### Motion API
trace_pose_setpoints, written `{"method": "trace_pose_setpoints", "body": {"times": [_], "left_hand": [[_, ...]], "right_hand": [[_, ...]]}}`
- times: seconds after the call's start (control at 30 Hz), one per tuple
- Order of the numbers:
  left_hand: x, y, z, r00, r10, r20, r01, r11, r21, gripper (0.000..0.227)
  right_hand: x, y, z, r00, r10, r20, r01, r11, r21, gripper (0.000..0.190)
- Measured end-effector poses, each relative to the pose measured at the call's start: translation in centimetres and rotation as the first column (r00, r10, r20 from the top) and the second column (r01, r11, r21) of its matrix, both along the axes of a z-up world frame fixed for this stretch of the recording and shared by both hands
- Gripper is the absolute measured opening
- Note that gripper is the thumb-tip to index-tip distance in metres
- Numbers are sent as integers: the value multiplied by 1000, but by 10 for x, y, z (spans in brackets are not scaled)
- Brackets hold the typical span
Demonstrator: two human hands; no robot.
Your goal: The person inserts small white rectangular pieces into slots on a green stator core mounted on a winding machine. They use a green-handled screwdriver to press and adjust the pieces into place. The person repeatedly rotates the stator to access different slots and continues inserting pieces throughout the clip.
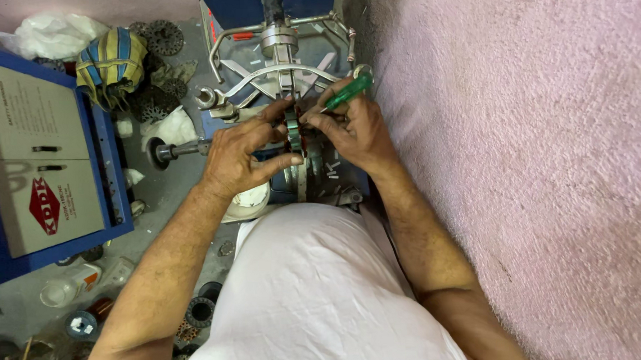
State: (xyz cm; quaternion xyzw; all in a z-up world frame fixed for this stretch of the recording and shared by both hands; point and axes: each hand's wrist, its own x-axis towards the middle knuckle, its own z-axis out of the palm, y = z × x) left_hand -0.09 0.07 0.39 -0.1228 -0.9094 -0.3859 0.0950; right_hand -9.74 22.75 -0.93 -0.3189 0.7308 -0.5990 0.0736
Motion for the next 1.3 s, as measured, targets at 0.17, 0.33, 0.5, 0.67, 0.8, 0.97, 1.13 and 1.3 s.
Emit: {"method": "trace_pose_setpoints", "body": {"times": [0.17,0.33,0.5,0.67,0.8,0.97,1.13,1.3], "left_hand": [[7,3,12,1000,25,2,-24,997,-70,51],[61,2,20,964,157,-216,-210,946,-247,37],[105,-6,-3,939,282,198,-202,916,-346,18],[97,-11,-58,849,230,475,52,859,-509,19],[70,0,-98,830,216,514,230,707,-669,19],[57,2,-110,766,184,616,320,722,-613,19],[66,-5,-100,858,173,484,195,761,-618,20],[71,-9,-71,812,187,552,84,899,-429,25]], "right_hand": [[3,5,5,993,65,96,-55,993,-103,24],[32,52,-7,942,2,336,-71,979,193,29],[63,61,-49,893,18,451,-289,790,540,43],[73,38,-77,873,-176,455,-159,778,608,61],[74,22,-84,824,-325,464,-120,701,703,58],[81,21,-86,955,-236,181,49,723,689,59],[85,24,-85,939,-283,198,90,755,650,58],[87,24,-73,951,-273,148,129,780,613,52]]}}
